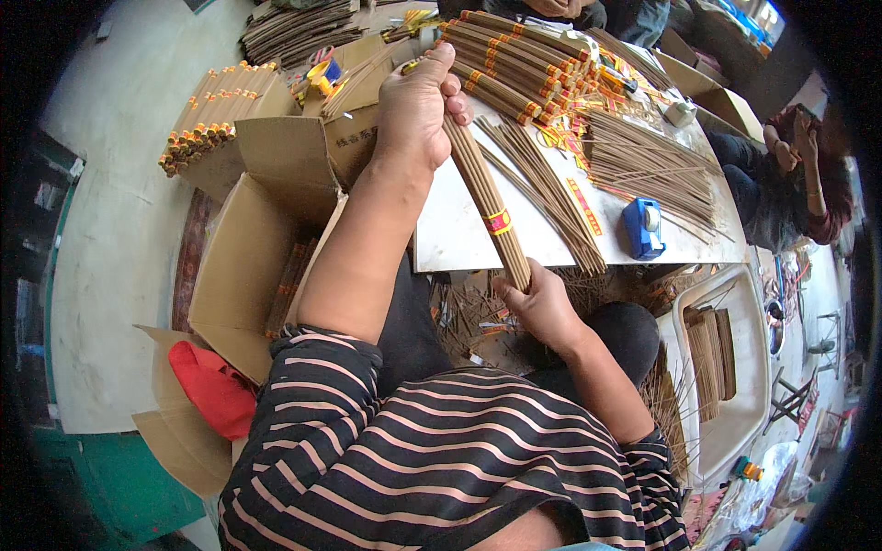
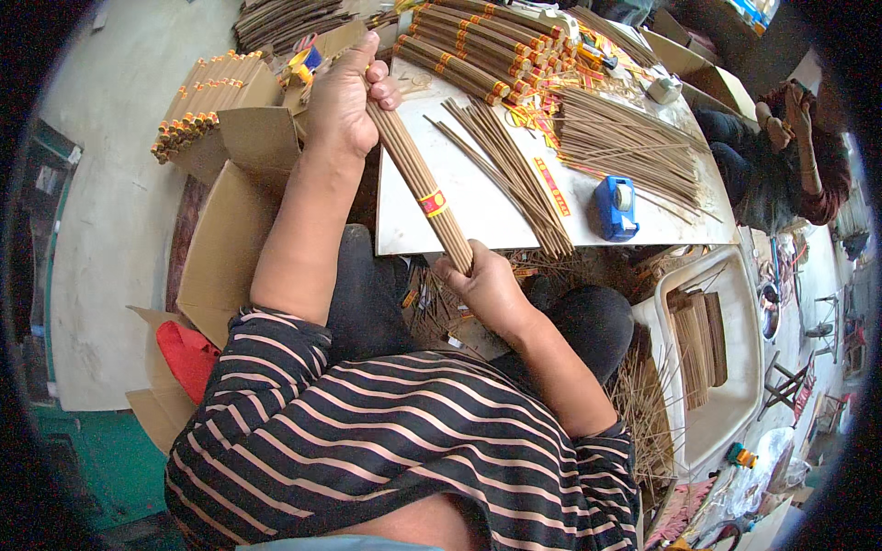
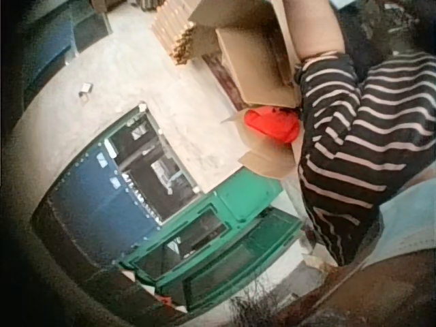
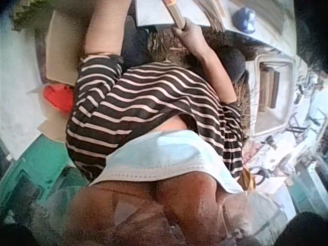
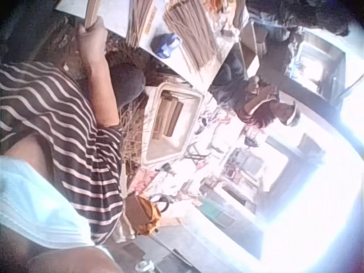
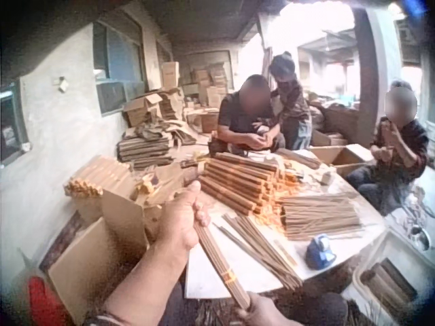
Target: The person gathers thin wooden sticks, aligns them into bundles, and wraps each bundle with a yellow and red paper band. The person then places the finished bundles into a cardboard box. Other workers are visible in the background performing similar tasks.
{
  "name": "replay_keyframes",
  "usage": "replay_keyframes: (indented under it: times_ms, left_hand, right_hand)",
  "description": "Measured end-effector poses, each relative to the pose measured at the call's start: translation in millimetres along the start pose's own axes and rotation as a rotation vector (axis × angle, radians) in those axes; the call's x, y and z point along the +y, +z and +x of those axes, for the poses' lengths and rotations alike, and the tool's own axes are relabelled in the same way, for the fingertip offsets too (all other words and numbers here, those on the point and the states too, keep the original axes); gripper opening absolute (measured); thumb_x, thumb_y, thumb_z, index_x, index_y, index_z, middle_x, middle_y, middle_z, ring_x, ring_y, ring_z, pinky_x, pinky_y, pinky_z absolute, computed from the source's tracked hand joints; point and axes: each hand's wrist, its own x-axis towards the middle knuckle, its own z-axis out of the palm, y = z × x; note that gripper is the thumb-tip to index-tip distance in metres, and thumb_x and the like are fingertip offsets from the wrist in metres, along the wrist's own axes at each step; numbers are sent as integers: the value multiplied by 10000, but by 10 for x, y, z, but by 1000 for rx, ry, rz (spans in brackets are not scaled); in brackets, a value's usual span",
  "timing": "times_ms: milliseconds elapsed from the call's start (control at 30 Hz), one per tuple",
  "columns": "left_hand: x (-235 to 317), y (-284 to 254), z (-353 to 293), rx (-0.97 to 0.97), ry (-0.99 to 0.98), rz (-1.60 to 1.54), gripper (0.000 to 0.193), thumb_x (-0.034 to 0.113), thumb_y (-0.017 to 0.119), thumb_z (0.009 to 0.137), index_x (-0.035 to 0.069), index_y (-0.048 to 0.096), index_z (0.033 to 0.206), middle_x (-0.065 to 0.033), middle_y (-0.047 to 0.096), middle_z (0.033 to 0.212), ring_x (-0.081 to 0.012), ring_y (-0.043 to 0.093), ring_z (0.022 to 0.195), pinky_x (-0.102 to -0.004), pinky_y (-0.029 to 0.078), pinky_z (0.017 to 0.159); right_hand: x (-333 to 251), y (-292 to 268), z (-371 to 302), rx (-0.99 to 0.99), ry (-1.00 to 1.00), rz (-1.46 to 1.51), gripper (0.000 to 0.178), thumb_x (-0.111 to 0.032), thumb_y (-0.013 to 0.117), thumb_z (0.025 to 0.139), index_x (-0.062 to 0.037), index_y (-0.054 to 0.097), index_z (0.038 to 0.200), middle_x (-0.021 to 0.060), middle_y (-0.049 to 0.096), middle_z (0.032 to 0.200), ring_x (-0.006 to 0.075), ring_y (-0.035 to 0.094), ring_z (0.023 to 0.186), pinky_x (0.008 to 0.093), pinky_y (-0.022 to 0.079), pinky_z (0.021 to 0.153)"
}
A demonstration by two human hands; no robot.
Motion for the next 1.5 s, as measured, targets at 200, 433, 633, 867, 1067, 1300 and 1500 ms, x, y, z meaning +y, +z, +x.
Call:
replay_keyframes:
  times_ms: [200,433,633,867,1067,1300,1500]
  left_hand:
    - [175,-277,60,-124,11,-82,258,282,657,803,96,478,795,-17,477,630,-124,468,518,-255,407,479]
    - [-136,-300,-624,-358,-321,-153,399,404,629,798,63,540,984,-90,602,741,-225,610,705,-362,517,693]
    - [-127,-466,-597,-206,-319,-355,223,277,594,854,108,492,751,29,422,538,-78,404,453,-220,347,436]
    - [-157,-502,-649,-15,-250,-251,237,206,611,840,113,438,709,19,415,526,-98,393,424,-255,345,426]
    - [-130,-512,-638,110,-219,-205,235,218,614,841,114,443,718,17,417,527,-99,391,418,-257,355,427]
    - [-43,-610,-594,-2,-253,-292,257,289,649,816,103,479,763,10,447,537,-112,425,417,-265,374,429]
    - [-20,-577,-731,-162,-184,-223,304,278,683,780,78,507,927,-72,550,745,-171,543,596,-287,475,570]
  right_hand:
    - [-422,-19,-76,-214,119,234,266,-237,642,825,-16,502,874,-4,477,584,77,425,432,224,346,387]
    - [-604,-41,27,-415,210,525,283,-265,667,798,-32,508,773,15,488,514,101,450,361,225,352,337]
    - [-307,-47,146,-563,53,791,594,-467,603,798,15,449,1108,130,600,880,220,621,790,329,509,715]
    - [-605,214,-62,-334,223,323,270,-197,666,794,1,499,870,9,490,586,88,441,423,217,344,387]
    - [-530,370,-24,-121,98,-45,160,-155,582,825,-14,510,851,-12,470,579,72,423,433,227,340,388]
    - [-650,351,-96,-264,208,344,157,-91,604,776,14,507,840,0,448,551,93,388,352,224,319,339]
    - [-690,307,-122,-357,239,540,161,-132,608,797,-6,508,799,2,428,506,93,384,356,217,314,345]
